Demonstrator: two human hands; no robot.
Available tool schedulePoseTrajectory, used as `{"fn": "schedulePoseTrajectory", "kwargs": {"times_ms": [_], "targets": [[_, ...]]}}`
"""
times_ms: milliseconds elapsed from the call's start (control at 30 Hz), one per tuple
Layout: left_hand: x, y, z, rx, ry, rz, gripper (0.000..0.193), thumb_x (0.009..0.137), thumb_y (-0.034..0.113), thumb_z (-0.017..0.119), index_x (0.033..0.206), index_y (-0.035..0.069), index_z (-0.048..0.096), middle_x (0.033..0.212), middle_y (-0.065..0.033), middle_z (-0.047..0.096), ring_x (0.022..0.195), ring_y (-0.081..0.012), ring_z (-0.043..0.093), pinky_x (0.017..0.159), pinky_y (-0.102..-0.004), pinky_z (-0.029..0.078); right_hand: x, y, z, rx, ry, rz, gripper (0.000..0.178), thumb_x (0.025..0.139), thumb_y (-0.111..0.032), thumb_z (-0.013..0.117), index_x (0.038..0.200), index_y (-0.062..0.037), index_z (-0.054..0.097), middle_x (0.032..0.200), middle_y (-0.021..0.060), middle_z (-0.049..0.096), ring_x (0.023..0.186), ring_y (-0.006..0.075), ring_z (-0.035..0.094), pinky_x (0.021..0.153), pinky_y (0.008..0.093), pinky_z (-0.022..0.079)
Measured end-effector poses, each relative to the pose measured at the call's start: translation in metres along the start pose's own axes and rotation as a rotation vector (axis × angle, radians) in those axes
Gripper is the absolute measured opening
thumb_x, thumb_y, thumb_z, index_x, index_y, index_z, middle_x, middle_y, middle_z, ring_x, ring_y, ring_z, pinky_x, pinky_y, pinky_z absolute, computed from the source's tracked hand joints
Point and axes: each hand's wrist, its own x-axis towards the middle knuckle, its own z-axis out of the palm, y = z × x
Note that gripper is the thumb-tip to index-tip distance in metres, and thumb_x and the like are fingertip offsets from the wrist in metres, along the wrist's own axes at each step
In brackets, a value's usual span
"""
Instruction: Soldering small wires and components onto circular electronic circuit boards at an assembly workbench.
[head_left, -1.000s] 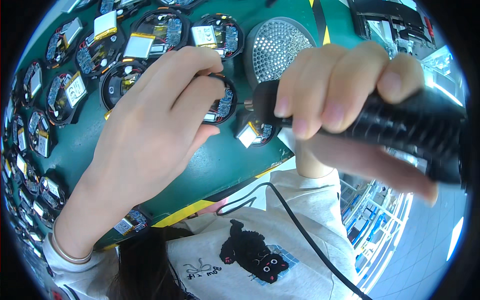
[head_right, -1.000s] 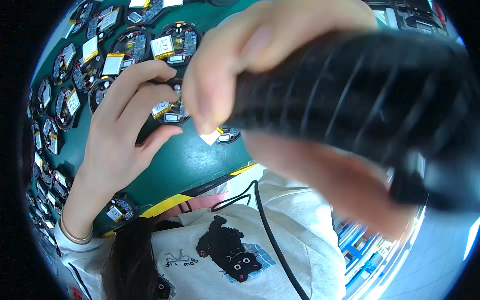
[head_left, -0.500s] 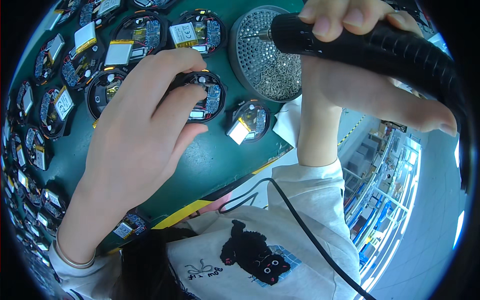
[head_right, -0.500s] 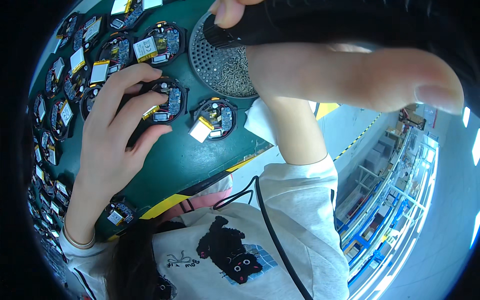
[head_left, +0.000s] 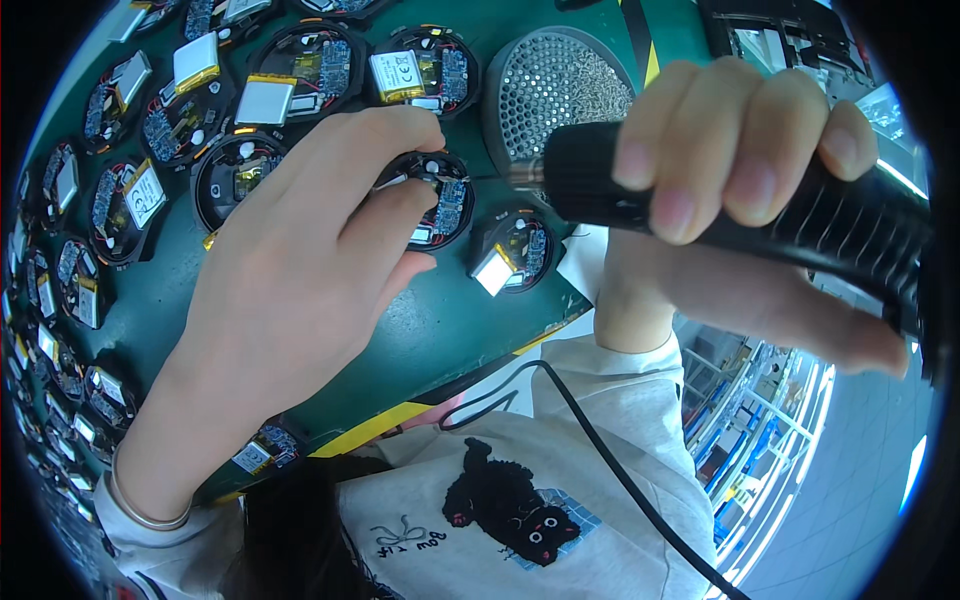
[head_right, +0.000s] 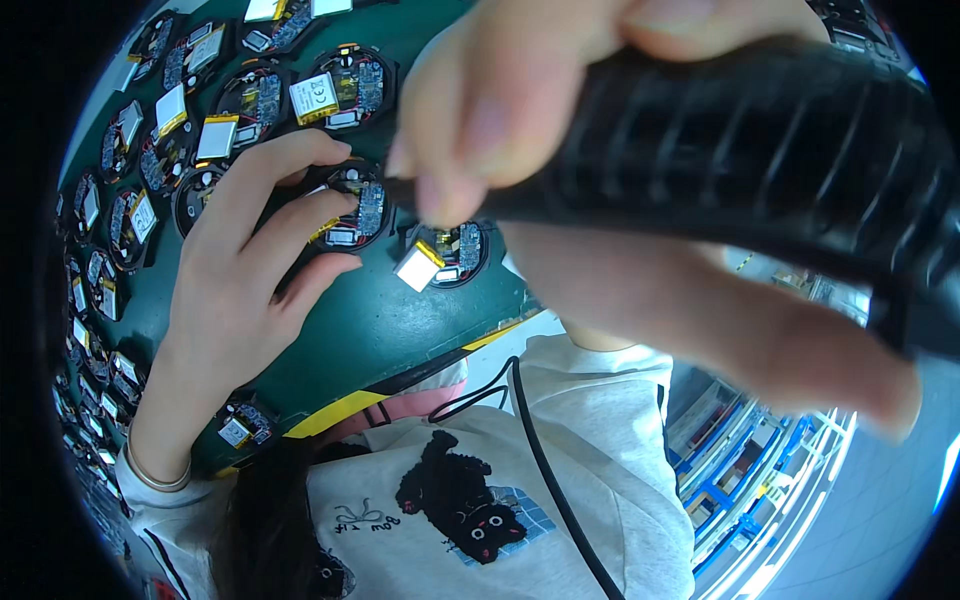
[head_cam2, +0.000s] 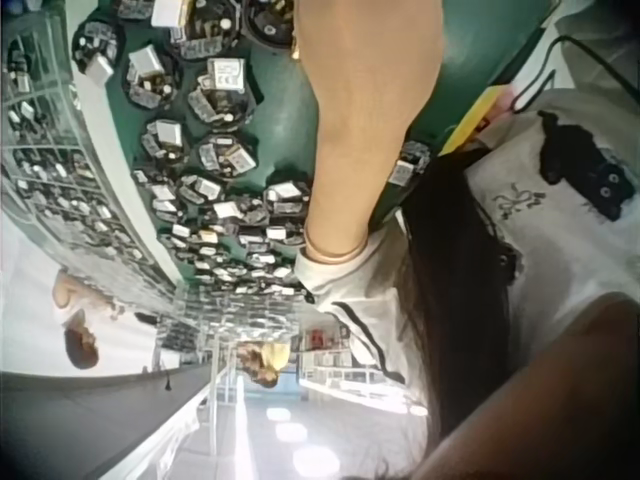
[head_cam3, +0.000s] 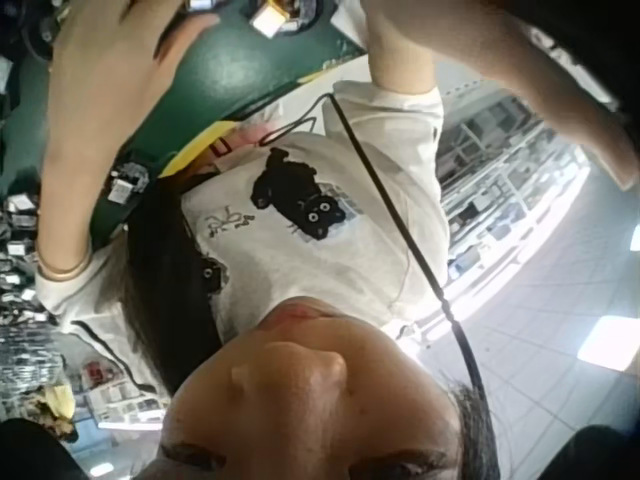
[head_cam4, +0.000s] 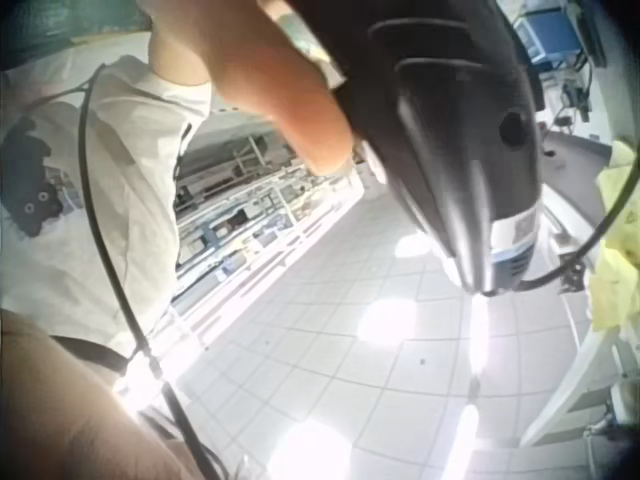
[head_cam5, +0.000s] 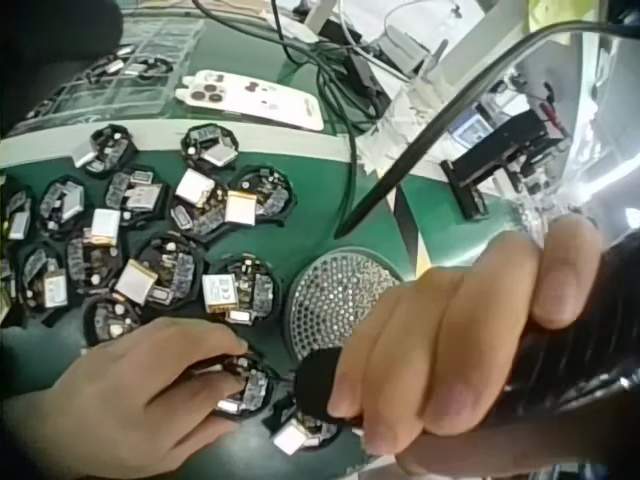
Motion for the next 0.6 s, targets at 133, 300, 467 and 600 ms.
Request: {"fn": "schedulePoseTrajectory", "kwargs": {"times_ms": [133, 300, 467, 600], "targets": [[0.001, -0.001, 0.001, 0.009, 0.013, 0.015, 0.038, 0.064, 0.006, 0.077, 0.099, 0.0, 0.062, 0.119, -0.0119, 0.057, 0.102, -0.031, 0.058, 0.085, -0.0379, 0.05, 0.012, 0.009, 0.0, -0.031, -0.188, -0.002, 0.1, 0.069, -0.081, 0.059, 0.132, -0.0046, 0.043, 0.101, 0.008, 0.055, 0.074, 0.0218, 0.059, 0.064, 0.0374, 0.05], [0.002, -0.001, 0.001, -0.009, 0.014, 0.009, 0.036, 0.066, 0.009, 0.077, 0.098, 0.001, 0.063, 0.118, -0.0117, 0.057, 0.098, -0.0313, 0.058, 0.083, -0.0391, 0.049, 0.013, 0.012, 0.007, -0.011, -0.187, 0.024, 0.099, 0.07, -0.079, 0.06, 0.133, -0.0049, 0.043, 0.101, 0.0091, 0.055, 0.073, 0.0226, 0.059, 0.065, 0.039, 0.05], [0.0, -0.004, 0.002, -0.021, 0.025, 0.008, 0.035, 0.068, 0.011, 0.075, 0.1, 0.002, 0.063, 0.118, -0.0118, 0.057, 0.098, -0.0313, 0.058, 0.083, -0.0404, 0.049, 0.015, 0.02, 0.019, 0.002, -0.155, -0.001, 0.098, 0.07, -0.078, 0.061, 0.131, -0.0042, 0.043, 0.098, 0.0102, 0.055, 0.072, 0.0227, 0.059, 0.065, 0.0383, 0.05], [0.0, -0.003, 0.002, -0.032, 0.045, 0.028, 0.036, 0.068, 0.013, 0.075, 0.101, 0.003, 0.063, 0.118, -0.0118, 0.057, 0.101, -0.0325, 0.058, 0.084, -0.0424, 0.048, 0.013, 0.024, 0.028, -0.028, -0.105, -0.056, 0.097, 0.07, -0.078, 0.061, 0.13, -0.0038, 0.043, 0.097, 0.0104, 0.055, 0.071, 0.0227, 0.058, 0.065, 0.0381, 0.05]]}}
